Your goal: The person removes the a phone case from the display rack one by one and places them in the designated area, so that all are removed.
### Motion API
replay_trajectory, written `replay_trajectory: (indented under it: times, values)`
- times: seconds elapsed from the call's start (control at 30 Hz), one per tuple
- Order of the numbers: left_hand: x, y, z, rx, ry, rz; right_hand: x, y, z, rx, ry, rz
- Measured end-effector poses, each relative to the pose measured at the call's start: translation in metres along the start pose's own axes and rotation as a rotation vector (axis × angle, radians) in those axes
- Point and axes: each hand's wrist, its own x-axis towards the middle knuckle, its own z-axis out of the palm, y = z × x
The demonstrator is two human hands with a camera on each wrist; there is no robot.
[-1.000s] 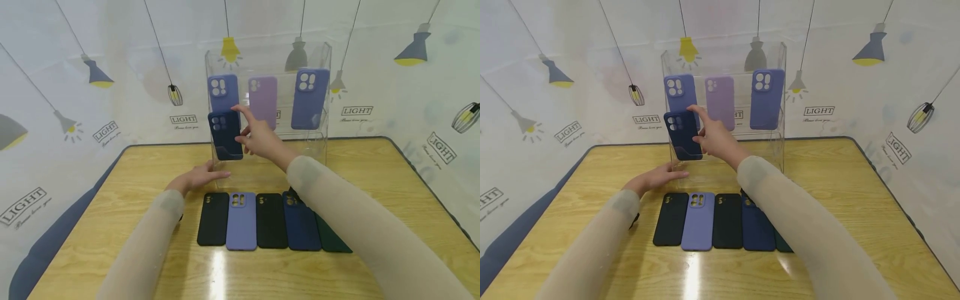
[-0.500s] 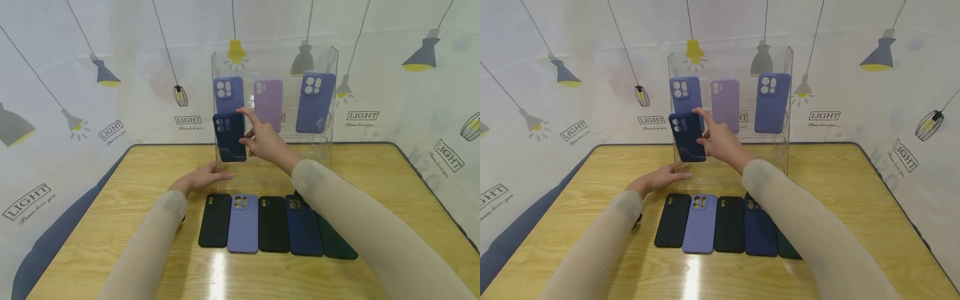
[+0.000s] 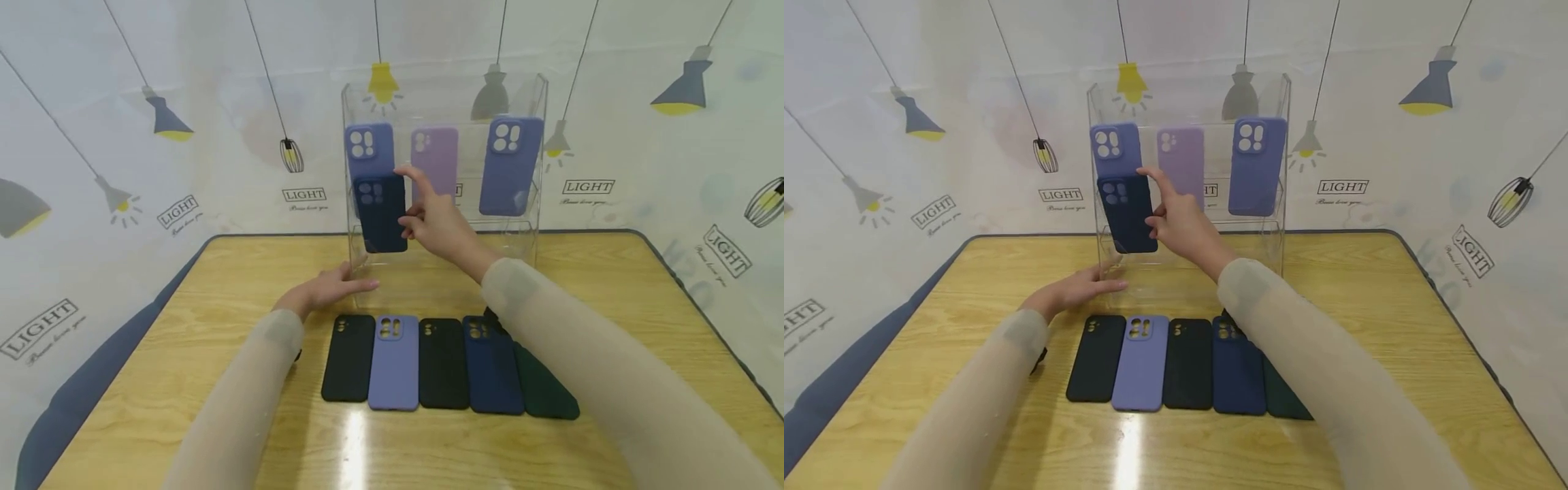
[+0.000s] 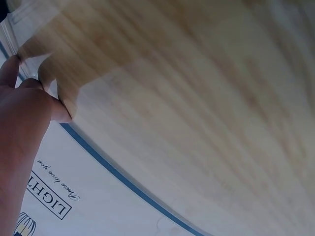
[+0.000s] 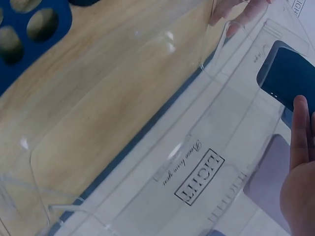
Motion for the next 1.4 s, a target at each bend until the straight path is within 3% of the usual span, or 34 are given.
replay_trajectory:
  times: [0.37, 0.63, 0.8, 1.0, 1.23, 1.4]
  values:
    - [-0.002, 0.000, -0.001, 0.003, 0.007, 0.003, -0.012, -0.007, -0.037, 0.099, 0.013, 0.026]
    - [-0.001, -0.001, 0.000, 0.022, 0.006, 0.013, -0.040, -0.018, -0.075, 0.074, 0.035, -0.028]
    - [-0.003, -0.001, 0.000, 0.024, 0.010, 0.017, -0.060, -0.022, -0.099, 0.075, 0.029, -0.018]
    - [-0.004, 0.000, 0.000, 0.018, 0.014, 0.020, -0.087, -0.022, -0.119, 0.037, 0.021, 0.015]
    - [-0.005, 0.001, -0.001, 0.018, -0.003, 0.008, -0.121, -0.015, -0.140, 0.020, 0.033, 0.130]
    - [-0.003, -0.001, 0.000, 0.014, 0.004, 0.035, -0.144, -0.005, -0.158, 0.038, 0.043, 0.170]
